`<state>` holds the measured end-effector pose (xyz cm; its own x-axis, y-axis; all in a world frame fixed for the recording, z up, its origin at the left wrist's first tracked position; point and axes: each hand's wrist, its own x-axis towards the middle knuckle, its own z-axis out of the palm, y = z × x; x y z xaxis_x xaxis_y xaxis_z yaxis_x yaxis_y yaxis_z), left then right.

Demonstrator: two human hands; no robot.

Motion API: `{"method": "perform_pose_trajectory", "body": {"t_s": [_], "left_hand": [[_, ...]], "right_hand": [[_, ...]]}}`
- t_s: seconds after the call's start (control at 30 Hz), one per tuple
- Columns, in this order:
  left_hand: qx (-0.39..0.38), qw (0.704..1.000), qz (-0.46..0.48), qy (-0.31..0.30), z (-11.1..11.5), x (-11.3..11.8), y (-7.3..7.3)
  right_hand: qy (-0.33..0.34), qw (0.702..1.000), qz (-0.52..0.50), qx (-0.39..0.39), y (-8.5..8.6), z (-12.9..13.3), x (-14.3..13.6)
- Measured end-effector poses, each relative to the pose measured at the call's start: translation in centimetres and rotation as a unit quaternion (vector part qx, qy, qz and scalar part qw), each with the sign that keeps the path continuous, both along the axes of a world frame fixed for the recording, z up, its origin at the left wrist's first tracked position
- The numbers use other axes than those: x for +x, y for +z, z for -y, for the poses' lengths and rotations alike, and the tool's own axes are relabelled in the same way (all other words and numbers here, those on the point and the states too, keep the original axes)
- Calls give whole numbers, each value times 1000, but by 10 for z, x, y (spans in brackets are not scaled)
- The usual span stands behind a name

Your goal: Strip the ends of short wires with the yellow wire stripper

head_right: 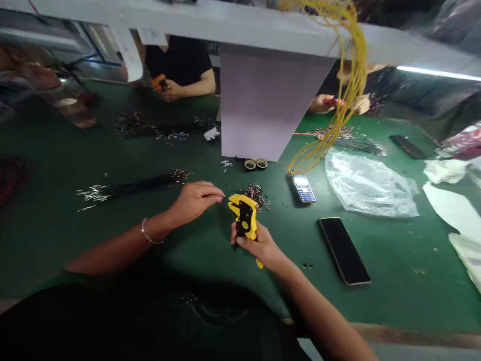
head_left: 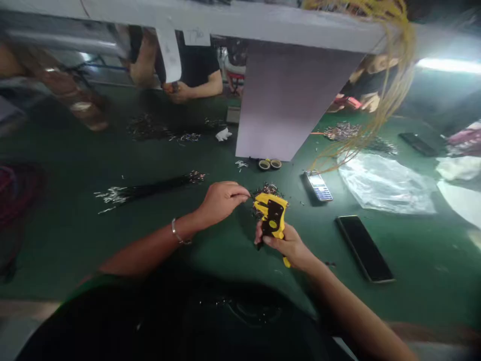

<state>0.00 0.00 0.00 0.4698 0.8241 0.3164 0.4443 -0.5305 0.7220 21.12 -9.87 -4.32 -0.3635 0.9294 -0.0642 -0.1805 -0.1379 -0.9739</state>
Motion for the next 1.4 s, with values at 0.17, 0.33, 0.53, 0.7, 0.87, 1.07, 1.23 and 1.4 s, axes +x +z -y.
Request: {"method": "perform_pose_trajectory", "body": {"t_s": [0.17, 0.33, 0.53, 0.7, 0.87, 1.07, 1.23, 1.4], "left_hand": [[-34, 999, 16, -2, 0, 2, 5], [-76, 997, 30, -10, 0, 6, 4], [-76, 996, 30, -19, 2, 5, 4], [-75, 997, 25, -21, 1, 4, 4], [-80, 996, 24, -26, 1, 4, 2], [-77, 997, 8, -30, -1, 5, 0], [-92, 995, 1, -36, -4, 6, -6], [-107, 993, 4, -42, -8, 6, -12]], "right_hand": [[-5, 1000, -5, 4, 1, 0, -2], [-4, 1000, -6, -3, 0, 0, -1], [-8, 1000, -4, -19, -3, 2, 0], [-15, 1000, -6, -25, -4, 4, -2], [-22, 999, -2, -23, -5, 5, -4], [-31, 999, -8, -40, -5, 7, -7], [-50, 998, 6, -40, -7, 7, -9], [-67, 996, 13, -49, -7, 7, -13]]}}
